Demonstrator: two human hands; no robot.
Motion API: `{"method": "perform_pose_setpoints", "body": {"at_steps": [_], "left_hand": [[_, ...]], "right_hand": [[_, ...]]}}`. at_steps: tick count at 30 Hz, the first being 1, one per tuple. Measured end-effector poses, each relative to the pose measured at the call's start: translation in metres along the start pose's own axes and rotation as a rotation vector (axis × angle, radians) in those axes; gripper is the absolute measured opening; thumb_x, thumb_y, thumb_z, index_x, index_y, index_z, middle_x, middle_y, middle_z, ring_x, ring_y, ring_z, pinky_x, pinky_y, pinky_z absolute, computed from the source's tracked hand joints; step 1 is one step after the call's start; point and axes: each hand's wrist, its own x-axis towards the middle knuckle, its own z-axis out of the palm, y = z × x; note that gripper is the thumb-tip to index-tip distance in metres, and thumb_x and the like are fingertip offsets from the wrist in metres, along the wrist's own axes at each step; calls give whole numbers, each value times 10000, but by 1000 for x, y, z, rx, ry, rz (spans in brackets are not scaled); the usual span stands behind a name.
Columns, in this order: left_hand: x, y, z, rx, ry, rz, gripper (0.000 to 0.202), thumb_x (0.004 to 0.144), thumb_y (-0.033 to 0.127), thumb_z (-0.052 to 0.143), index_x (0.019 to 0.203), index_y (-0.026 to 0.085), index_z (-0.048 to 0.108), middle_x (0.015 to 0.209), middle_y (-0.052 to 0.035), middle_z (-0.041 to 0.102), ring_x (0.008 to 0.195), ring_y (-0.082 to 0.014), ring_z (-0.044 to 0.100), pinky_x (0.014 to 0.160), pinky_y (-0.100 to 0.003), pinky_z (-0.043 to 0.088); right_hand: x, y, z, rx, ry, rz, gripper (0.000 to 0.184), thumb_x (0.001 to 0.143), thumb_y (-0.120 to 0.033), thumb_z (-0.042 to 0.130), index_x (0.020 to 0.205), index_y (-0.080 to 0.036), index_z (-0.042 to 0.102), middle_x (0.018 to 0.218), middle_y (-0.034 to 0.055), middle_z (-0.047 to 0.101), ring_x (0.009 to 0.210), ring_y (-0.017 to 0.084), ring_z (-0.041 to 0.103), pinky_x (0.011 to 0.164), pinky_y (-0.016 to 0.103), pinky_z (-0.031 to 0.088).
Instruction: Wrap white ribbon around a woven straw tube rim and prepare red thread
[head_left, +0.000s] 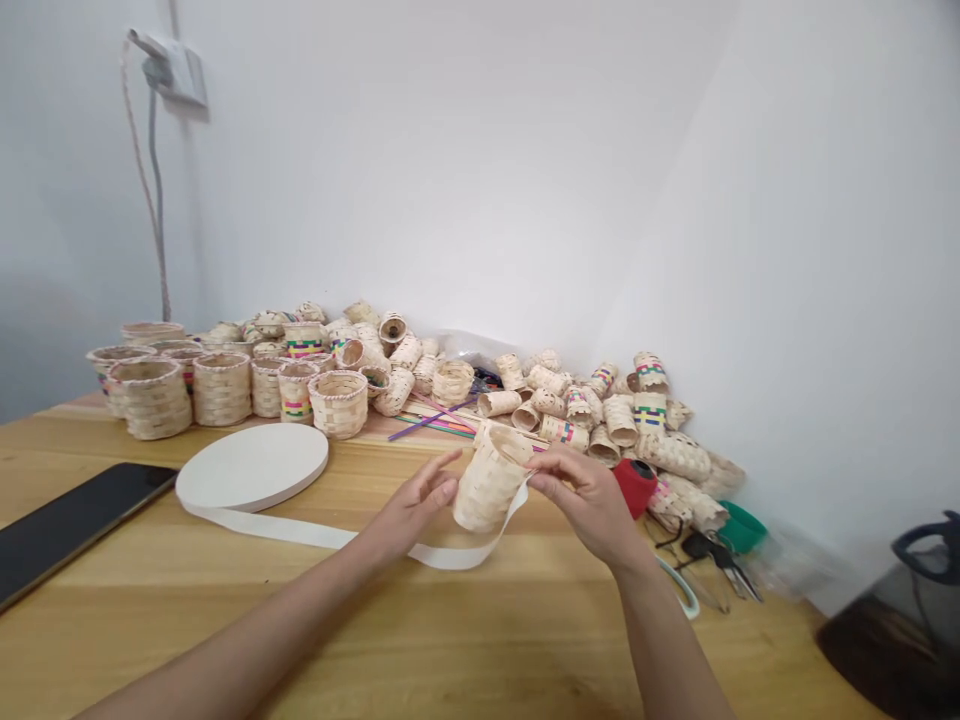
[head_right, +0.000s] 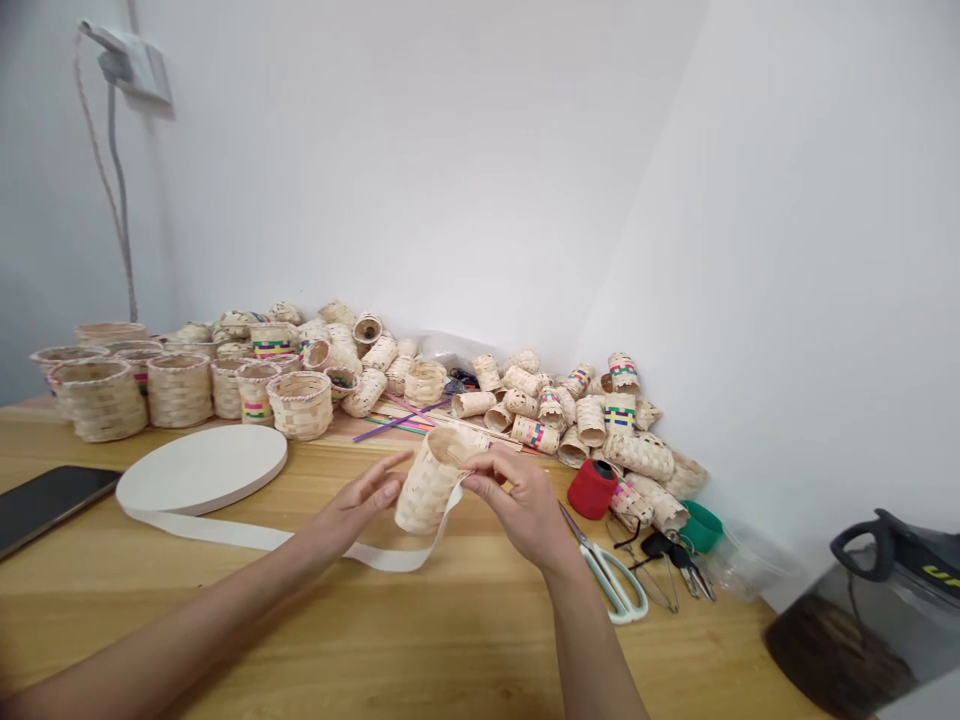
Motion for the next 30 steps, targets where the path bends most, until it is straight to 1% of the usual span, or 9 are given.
{"method": "perform_pose_setpoints", "body": {"at_steps": [3, 5, 9, 13, 16, 19, 22, 24, 30], "left_hand": [[0, -8, -1, 133, -32, -44, 500, 874, 520, 456, 1184, 147, 581, 1112, -108, 659, 1058, -268, 568, 958, -383, 387], [-3, -10, 2, 158, -87, -59, 463, 857, 522, 488, 1033, 132, 666, 1027, -102, 686, 982, -275, 589, 912, -382, 407], [-13, 0, 16, 180, -213, -58, 451, 874, 532, 471, 1019, 166, 690, 1012, -66, 685, 919, -228, 585, 843, -323, 419], [-19, 22, 28, 105, -262, -121, 582, 839, 646, 427, 1003, 146, 675, 760, -37, 641, 669, -153, 533, 642, -256, 406], [-17, 35, 30, 25, -263, -210, 564, 737, 674, 552, 850, 131, 658, 594, 17, 533, 518, -97, 430, 506, -210, 329], [-12, 44, 20, 68, -235, -232, 450, 645, 556, 707, 799, 139, 637, 526, 65, 430, 467, -75, 357, 452, -192, 277], [-8, 54, 1, 285, -192, -156, 346, 682, 417, 709, 916, 165, 669, 518, 85, 374, 464, -73, 320, 449, -190, 228], [-7, 63, -14, 484, -126, -47, 260, 747, 377, 654, 928, 192, 685, 549, 77, 383, 491, -76, 332, 471, -187, 242], [-6, 78, -42, 1012, 57, 339, 297, 850, 368, 566, 1108, 253, 656, 761, 2, 650, 696, -154, 556, 617, -217, 387]], "right_hand": [[0, 2, 0, 23, 99, -7, 70, 854, -254, 614, 849, -221, 675, 822, 14, 657, 765, 163, 583, 680, 253, 439], [0, 3, 1, 47, 134, -30, 64, 850, -253, 616, 854, -225, 673, 817, 12, 645, 757, 161, 579, 675, 255, 443], [0, 2, 2, 58, 167, -53, 63, 851, -244, 611, 864, -228, 670, 798, 11, 631, 738, 157, 572, 653, 256, 445], [0, 0, 2, 27, 169, -44, 76, 851, -256, 606, 855, -227, 676, 799, 20, 648, 743, 168, 583, 660, 269, 457], [0, 0, 1, -11, 159, -33, 97, 854, -283, 605, 859, -225, 683, 812, 28, 666, 756, 180, 600, 670, 277, 466], [2, 1, -1, -70, 105, -17, 117, 863, -290, 601, 865, -215, 690, 810, 33, 683, 755, 183, 613, 662, 273, 462], [3, 3, -2, -121, 55, -5, 107, 867, -263, 604, 870, -203, 692, 822, 33, 695, 766, 180, 618, 679, 270, 452], [3, 2, -3, -143, 32, -4, 92, 865, -240, 610, 861, -196, 691, 807, 26, 691, 753, 170, 611, 687, 264, 443], [4, -4, 3, -159, -41, 6, 115, 882, -196, 579, 817, -189, 674, 789, 16, 675, 741, 150, 596, 678, 247, 428]]}}
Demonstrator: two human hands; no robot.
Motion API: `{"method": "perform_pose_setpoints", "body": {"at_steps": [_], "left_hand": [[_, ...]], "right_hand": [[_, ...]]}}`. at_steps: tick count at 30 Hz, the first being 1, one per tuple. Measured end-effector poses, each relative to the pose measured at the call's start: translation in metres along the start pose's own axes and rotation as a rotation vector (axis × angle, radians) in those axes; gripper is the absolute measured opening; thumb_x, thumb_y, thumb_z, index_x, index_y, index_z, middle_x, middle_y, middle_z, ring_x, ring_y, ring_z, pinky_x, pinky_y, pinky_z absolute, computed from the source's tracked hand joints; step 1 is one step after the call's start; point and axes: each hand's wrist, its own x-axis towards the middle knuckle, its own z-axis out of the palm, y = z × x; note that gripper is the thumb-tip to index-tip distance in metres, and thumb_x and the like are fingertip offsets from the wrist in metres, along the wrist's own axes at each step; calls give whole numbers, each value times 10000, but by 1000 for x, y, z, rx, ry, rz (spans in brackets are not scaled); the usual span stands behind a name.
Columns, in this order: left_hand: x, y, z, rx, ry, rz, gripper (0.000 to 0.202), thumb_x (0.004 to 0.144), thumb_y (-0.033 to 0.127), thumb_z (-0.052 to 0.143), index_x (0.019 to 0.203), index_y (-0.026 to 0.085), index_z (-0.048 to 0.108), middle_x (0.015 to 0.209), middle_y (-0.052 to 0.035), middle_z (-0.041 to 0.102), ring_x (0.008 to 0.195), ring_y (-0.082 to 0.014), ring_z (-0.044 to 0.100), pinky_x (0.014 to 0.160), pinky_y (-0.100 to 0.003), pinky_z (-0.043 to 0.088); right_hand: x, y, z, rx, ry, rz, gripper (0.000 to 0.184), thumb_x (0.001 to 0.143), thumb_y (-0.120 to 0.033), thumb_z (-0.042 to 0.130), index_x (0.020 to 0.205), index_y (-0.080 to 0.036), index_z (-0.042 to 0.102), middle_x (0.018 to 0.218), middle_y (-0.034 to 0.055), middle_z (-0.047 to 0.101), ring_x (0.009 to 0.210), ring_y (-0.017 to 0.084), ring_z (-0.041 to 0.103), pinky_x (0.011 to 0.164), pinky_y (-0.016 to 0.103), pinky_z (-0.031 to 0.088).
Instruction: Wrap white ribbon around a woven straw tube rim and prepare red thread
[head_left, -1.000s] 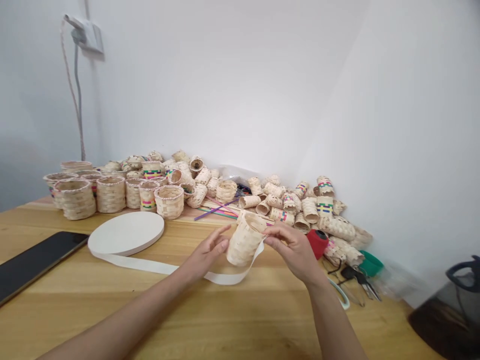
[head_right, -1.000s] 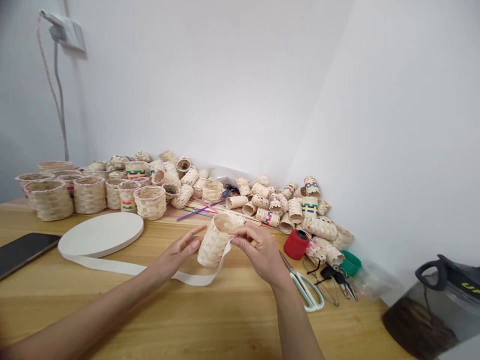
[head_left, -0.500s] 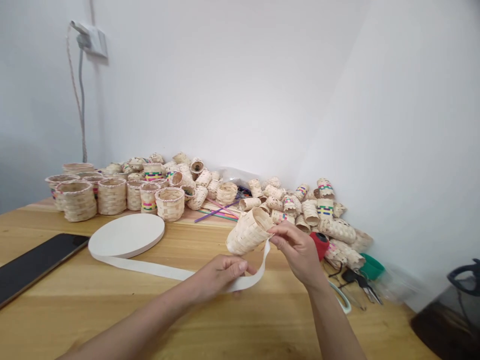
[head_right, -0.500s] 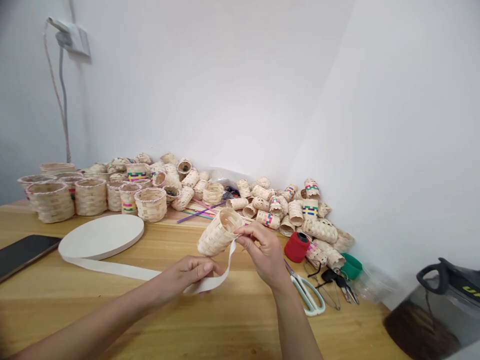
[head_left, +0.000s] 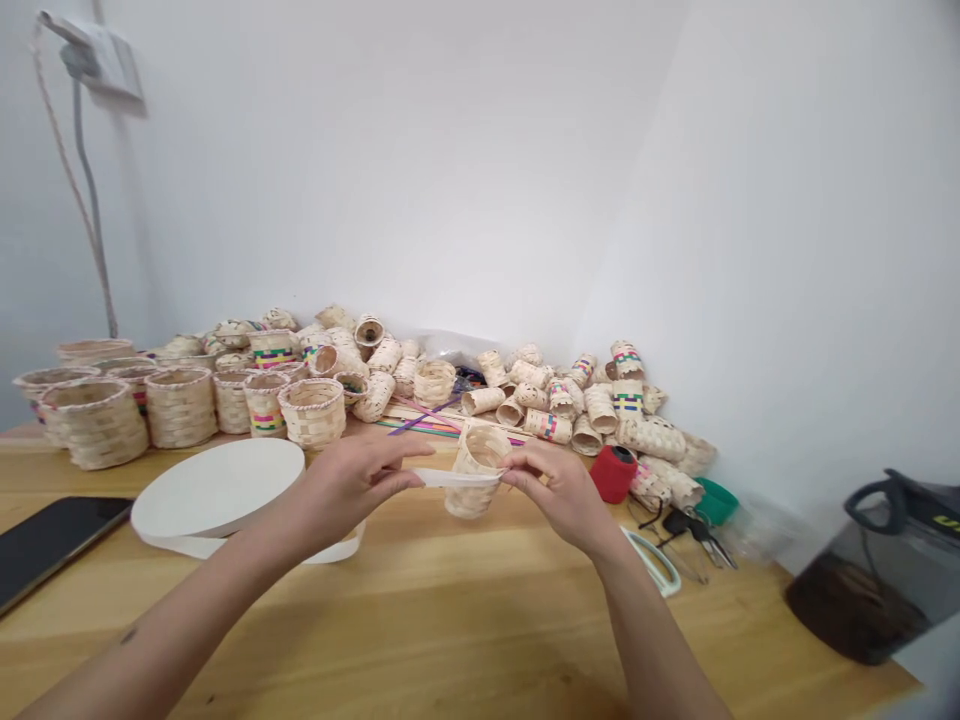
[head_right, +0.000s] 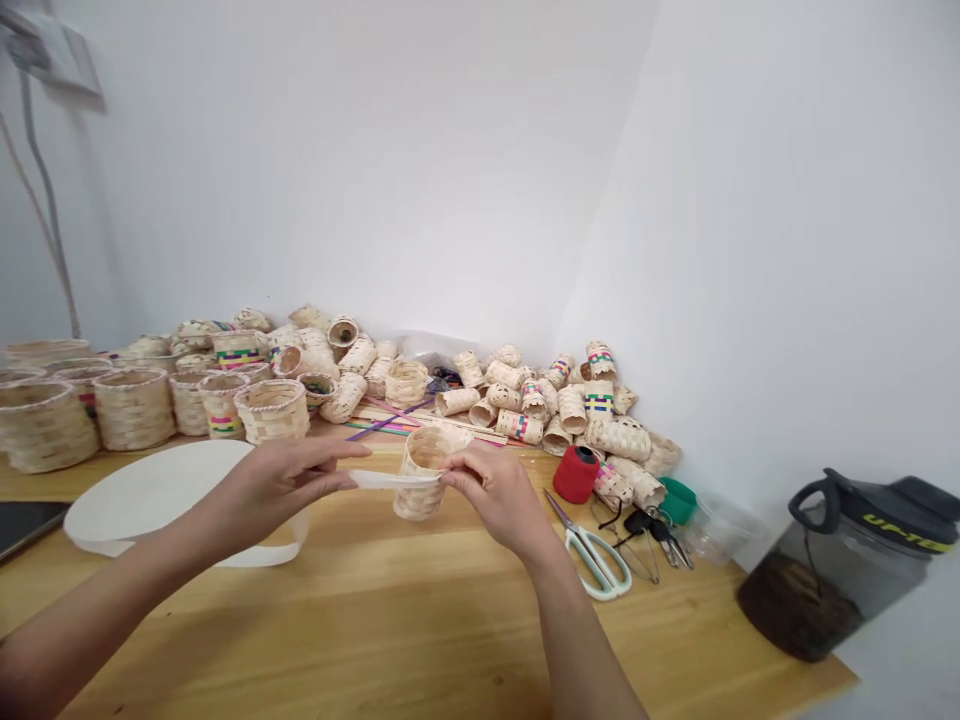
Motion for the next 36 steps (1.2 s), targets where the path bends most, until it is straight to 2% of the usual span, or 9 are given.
{"method": "perform_pose_setpoints", "body": {"at_steps": [2, 4, 7, 9, 11, 14, 18, 24, 36], "left_hand": [[-1, -5, 3, 112, 12, 58, 306, 870, 378, 547, 1131, 254, 647, 870, -33, 701, 778, -189, 599, 672, -245, 410], [-2, -11, 8, 191, -27, 87, 267, 886, 377, 533, 1066, 236, 671, 917, -54, 717, 800, -206, 623, 682, -261, 410], [-3, -14, 15, 248, -80, 103, 209, 894, 336, 527, 855, 200, 679, 776, -39, 705, 706, -190, 620, 619, -250, 379], [-4, -11, 16, 240, -52, 140, 229, 906, 320, 506, 782, 194, 650, 702, -22, 669, 659, -171, 597, 589, -243, 357], [-4, -5, 13, 175, -8, 201, 236, 923, 313, 480, 792, 194, 637, 715, -15, 660, 667, -154, 590, 600, -236, 362], [-3, 6, 8, 60, -7, 265, 219, 928, 295, 476, 808, 194, 630, 744, -3, 661, 680, -130, 587, 629, -223, 377], [-1, 7, 7, 1, 0, 126, 220, 902, 294, 494, 743, 176, 588, 680, 10, 601, 625, -122, 531, 595, -221, 368], [0, -8, 12, -155, -24, -62, 246, 881, 362, 489, 768, 173, 599, 745, -9, 619, 698, -154, 551, 646, -247, 401], [-6, 2, 24, -385, -170, -171, 200, 863, 320, 515, 761, 175, 608, 714, 0, 613, 692, -155, 556, 664, -250, 415]], "right_hand": [[0, -1, 2, -2, -17, 4, 117, 883, -195, 577, 814, -187, 671, 779, 13, 672, 727, 146, 588, 666, 244, 424], [0, -1, 4, -1, -39, 9, 114, 880, -188, 580, 809, -185, 670, 769, 9, 670, 714, 140, 584, 653, 237, 418], [0, 2, 6, -5, -66, 17, 108, 871, -172, 589, 805, -188, 673, 779, 5, 676, 716, 137, 587, 654, 235, 413], [0, 5, 6, -13, -72, 31, 109, 869, -178, 591, 801, -190, 675, 780, 5, 677, 720, 141, 588, 654, 239, 408], [0, 7, 6, -22, -74, 48, 121, 871, -202, 592, 785, -188, 675, 751, 3, 668, 699, 142, 581, 631, 239, 397], [-1, 8, 5, -22, -84, 60, 139, 872, -231, 598, 765, -185, 673, 716, -5, 654, 672, 135, 563, 606, 232, 381], [0, 4, 2, 0, -103, 52, 139, 876, -233, 597, 767, -182, 666, 732, -7, 655, 686, 131, 557, 617, 224, 386], [-1, -4, 1, 68, -177, 63, 169, 874, -308, 596, 778, -186, 662, 707, -15, 632, 652, 128, 546, 588, 224, 388], [-3, -12, 2, 329, -337, 3, 218, 860, -377, 608, 780, -186, 676, 719, -6, 635, 654, 125, 554, 610, 226, 425]]}}
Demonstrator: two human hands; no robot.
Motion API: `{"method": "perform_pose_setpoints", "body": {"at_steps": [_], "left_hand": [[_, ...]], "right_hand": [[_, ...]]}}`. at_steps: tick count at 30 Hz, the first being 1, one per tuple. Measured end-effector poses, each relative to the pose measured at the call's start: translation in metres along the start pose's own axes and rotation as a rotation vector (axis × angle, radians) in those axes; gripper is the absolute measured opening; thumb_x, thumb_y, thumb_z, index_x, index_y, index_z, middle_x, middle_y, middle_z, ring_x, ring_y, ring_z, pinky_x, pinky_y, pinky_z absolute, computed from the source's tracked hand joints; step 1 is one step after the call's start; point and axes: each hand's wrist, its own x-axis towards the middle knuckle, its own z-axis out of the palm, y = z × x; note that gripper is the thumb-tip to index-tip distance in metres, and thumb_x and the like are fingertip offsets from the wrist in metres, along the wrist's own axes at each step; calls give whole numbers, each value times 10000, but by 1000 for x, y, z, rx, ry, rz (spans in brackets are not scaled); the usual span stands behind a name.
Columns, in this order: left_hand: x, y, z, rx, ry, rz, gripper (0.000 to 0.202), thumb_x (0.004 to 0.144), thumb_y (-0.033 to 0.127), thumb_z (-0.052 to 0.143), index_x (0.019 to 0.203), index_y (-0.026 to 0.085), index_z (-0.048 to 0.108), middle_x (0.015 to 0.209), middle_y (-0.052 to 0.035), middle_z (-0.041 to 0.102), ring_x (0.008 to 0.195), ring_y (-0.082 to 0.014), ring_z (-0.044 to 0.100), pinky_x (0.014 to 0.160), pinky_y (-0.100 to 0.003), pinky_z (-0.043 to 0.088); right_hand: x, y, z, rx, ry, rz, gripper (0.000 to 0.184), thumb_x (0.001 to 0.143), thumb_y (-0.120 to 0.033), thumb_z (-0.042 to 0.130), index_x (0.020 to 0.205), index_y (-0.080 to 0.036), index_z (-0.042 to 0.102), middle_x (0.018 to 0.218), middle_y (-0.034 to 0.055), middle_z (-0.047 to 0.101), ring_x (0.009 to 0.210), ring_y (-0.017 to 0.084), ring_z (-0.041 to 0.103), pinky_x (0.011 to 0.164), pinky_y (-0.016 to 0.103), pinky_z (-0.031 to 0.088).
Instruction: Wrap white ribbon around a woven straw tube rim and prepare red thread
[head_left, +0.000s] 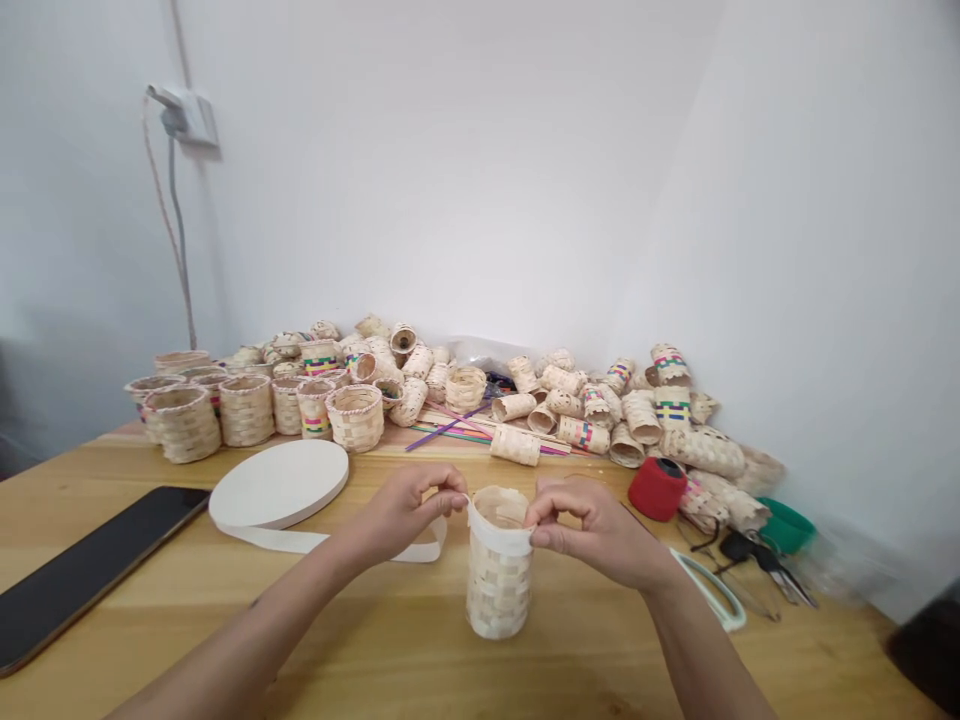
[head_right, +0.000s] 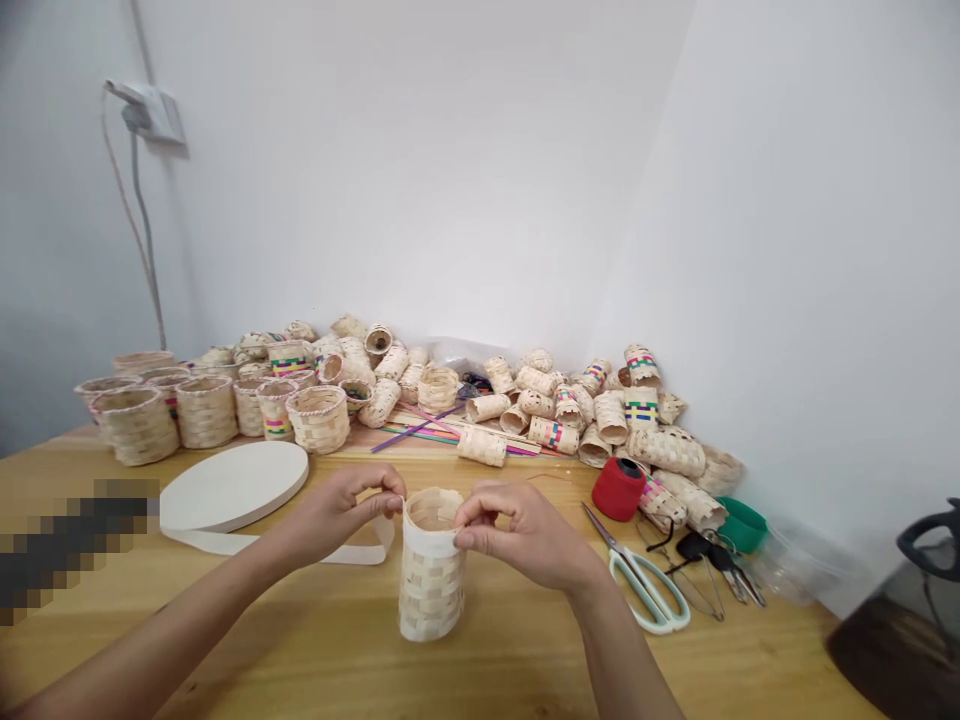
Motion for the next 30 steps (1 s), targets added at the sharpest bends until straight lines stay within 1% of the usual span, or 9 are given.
{"method": "perform_pose_setpoints", "body": {"at_steps": [4, 8, 10, 13, 16, 20, 25, 28, 30], "left_hand": [[-1, 4, 0, -66, -1, -3, 185, 867, 293, 505, 782, 174, 619, 714, -7, 622, 695, -157, 578, 670, -248, 430], [-1, 5, 1, -66, 5, 77, 165, 869, 261, 519, 799, 179, 644, 780, -15, 638, 754, -158, 577, 721, -254, 422], [0, 4, 2, -40, 46, 136, 166, 851, 264, 557, 777, 180, 680, 824, -30, 622, 792, -164, 565, 743, -263, 414], [1, 5, 3, -29, 104, 167, 168, 823, 266, 601, 766, 182, 735, 750, -35, 590, 731, -158, 551, 675, -255, 412], [1, 5, 4, -71, 94, 145, 156, 815, 235, 605, 791, 172, 746, 699, -36, 635, 670, -150, 569, 632, -246, 420], [1, 7, 5, -74, 117, 120, 146, 811, 211, 590, 793, 171, 729, 793, -46, 706, 728, -160, 622, 687, -252, 452], [2, 7, 9, -132, 183, -38, 166, 774, 264, 612, 882, 172, 699, 859, -56, 729, 804, -196, 659, 729, -279, 489], [5, 4, 16, -247, 221, -86, 174, 757, 286, 610, 865, 157, 655, 856, -64, 725, 801, -207, 669, 723, -290, 509], [5, 1, 21, -303, 224, -110, 204, 769, 312, 586, 886, 156, 647, 889, -73, 726, 822, -218, 672, 741, -311, 518]], "right_hand": [[0, 1, 0, 17, -10, -31, 243, 852, -415, 612, 785, -192, 682, 712, -6, 626, 646, 125, 551, 602, 227, 429], [-1, 0, 1, 39, -18, -34, 265, 845, -444, 612, 786, -197, 688, 712, -4, 623, 662, 129, 556, 620, 231, 437], [-1, -2, 2, 49, -33, -28, 275, 842, -457, 611, 787, -199, 690, 716, -3, 624, 672, 132, 558, 631, 234, 439], [-1, -2, 4, 70, -39, -17, 294, 837, -471, 611, 782, -193, 690, 708, -3, 613, 668, 129, 548, 629, 232, 430], [0, -1, 5, 91, -52, -16, 305, 834, -468, 619, 783, -176, 692, 702, -2, 604, 659, 123, 537, 617, 223, 412], [0, 1, 6, 70, -26, -25, 279, 840, -437, 625, 790, -171, 690, 703, -3, 598, 663, 120, 534, 630, 223, 404], [3, 0, 10, 62, 0, -25, 217, 839, -381, 641, 786, -175, 689, 697, -9, 591, 659, 119, 530, 634, 225, 400], [5, 1, 13, 80, 26, -8, 163, 834, -324, 654, 783, -173, 687, 702, -12, 595, 659, 118, 530, 634, 222, 398], [5, 2, 15, 78, 43, -2, 139, 830, -294, 659, 776, -170, 687, 701, -13, 595, 656, 115, 527, 628, 219, 393]]}}
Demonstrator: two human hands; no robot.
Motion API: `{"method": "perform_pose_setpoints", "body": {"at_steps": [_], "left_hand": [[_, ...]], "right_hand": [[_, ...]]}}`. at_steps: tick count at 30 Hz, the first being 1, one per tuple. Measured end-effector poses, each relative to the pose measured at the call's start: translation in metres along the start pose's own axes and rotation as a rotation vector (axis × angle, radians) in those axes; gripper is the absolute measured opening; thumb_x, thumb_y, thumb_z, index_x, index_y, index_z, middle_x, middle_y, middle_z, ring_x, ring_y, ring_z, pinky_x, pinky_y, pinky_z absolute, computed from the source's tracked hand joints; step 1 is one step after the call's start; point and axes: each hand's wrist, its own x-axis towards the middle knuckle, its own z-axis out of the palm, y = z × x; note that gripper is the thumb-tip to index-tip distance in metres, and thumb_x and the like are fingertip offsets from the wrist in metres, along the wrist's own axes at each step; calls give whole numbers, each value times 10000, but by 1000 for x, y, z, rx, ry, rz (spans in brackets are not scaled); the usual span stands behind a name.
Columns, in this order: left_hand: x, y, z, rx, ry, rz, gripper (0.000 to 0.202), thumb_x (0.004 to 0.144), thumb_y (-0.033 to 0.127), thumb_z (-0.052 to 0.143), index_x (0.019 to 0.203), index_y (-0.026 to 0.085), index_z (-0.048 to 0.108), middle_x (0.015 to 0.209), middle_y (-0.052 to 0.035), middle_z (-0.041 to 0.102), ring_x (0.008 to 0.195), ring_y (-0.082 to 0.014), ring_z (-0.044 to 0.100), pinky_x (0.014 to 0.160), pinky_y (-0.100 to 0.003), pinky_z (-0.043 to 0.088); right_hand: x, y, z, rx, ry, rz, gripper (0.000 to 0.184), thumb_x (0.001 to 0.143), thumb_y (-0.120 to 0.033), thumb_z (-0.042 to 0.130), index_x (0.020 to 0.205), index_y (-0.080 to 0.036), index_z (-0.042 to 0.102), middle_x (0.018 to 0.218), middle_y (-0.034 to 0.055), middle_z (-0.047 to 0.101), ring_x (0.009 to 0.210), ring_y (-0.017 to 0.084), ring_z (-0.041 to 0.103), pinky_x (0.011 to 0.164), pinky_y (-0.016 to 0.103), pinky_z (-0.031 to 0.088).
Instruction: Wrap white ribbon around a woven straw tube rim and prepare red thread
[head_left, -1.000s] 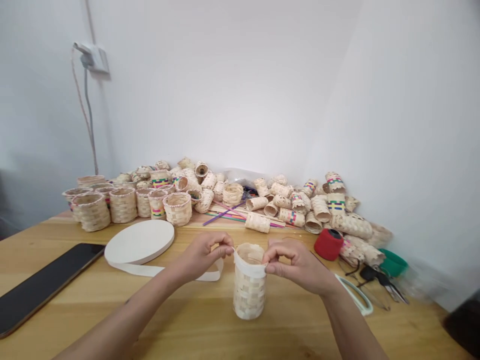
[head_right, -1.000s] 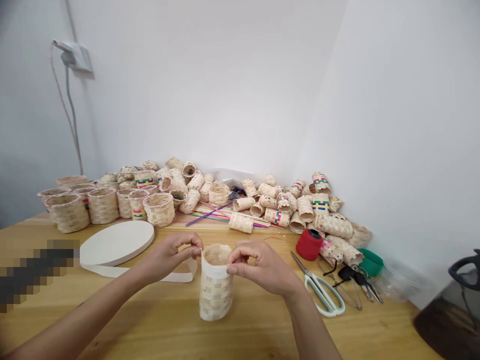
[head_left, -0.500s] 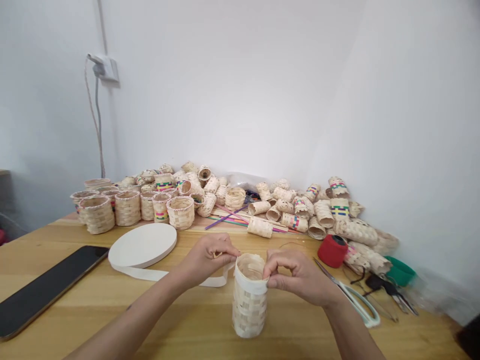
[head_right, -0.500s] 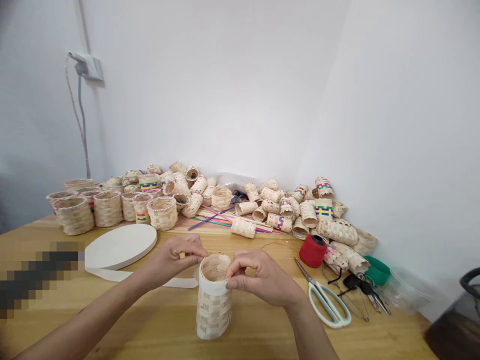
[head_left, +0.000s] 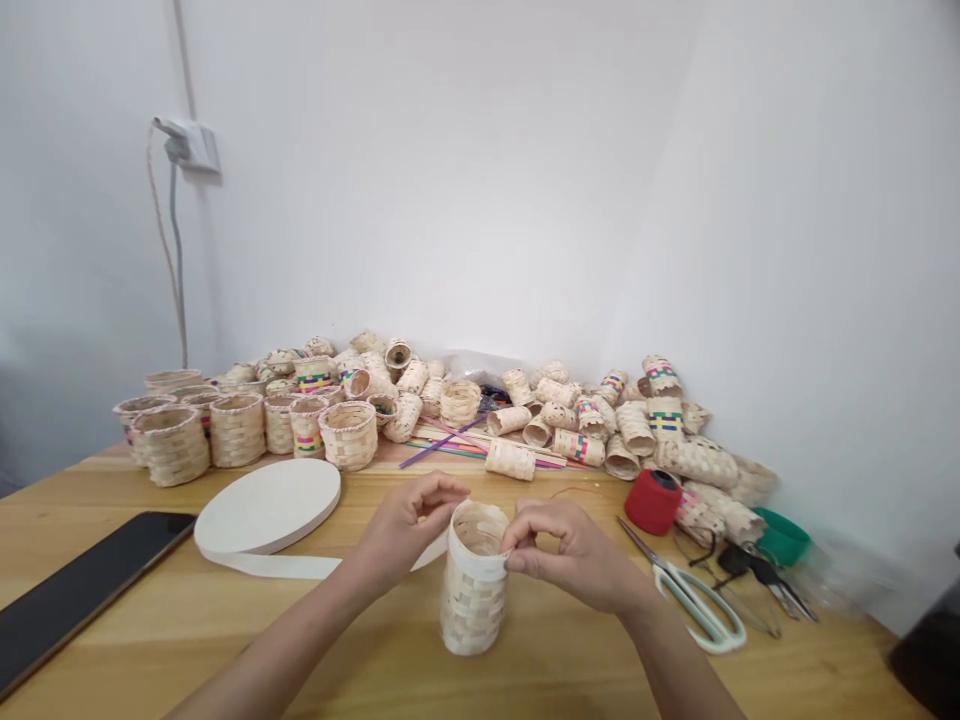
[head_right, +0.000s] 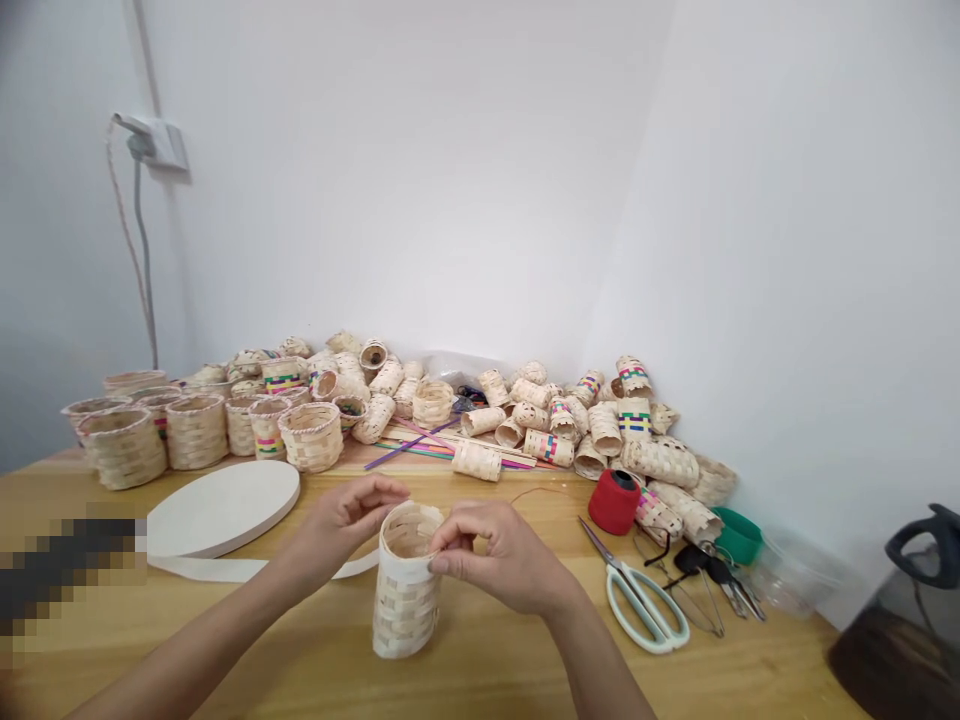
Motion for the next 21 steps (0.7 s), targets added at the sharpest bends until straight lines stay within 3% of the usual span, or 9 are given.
{"method": "perform_pose_setpoints", "body": {"at_steps": [5, 9, 12, 15, 21], "left_hand": [[-6, 2, 3, 20, -30, -15, 354, 858, 392, 485, 1084, 184, 661, 1126, -79, 680, 1069, -259, 602, 947, -396, 450], [-10, 4, -1, -22, -58, -39, 559, 863, 556, 463, 1300, 214, 533, 1353, -81, 532, 1279, -295, 431, 1061, -442, 330], [-9, -4, 1, -116, -174, -32, 831, 735, 649, 591, 1398, 184, 399, 1376, -124, 500, 1261, -326, 444, 1043, -443, 351], [-7, -12, 7, -213, -222, -37, 1058, 641, 613, 713, 1467, 174, 217, 1379, -148, 488, 1232, -319, 475, 1021, -419, 378], [-9, 2, 11, -134, -150, -68, 1017, 683, 516, 726, 1471, 165, 188, 1361, -132, 498, 1274, -301, 419, 1029, -378, 360]], "right_hand": [[1, 4, 4, 7, 54, 18, 176, 839, -320, 640, 776, -161, 680, 708, -8, 602, 642, 113, 518, 605, 217, 384], [3, 7, 10, 7, 123, 15, 172, 840, -318, 635, 773, -164, 676, 690, -17, 578, 639, 111, 504, 597, 213, 375], [5, 9, 16, -2, 193, -16, 151, 834, -298, 639, 764, -168, 674, 673, -24, 557, 631, 110, 496, 588, 213, 369], [7, 10, 20, -8, 242, -34, 146, 839, -286, 629, 762, -170, 672, 677, -19, 570, 630, 113, 500, 583, 215, 370], [10, 4, 25, -37, 280, -63, 150, 851, -276, 611, 772, -177, 692, 672, -14, 578, 633, 118, 509, 590, 222, 372]]}}
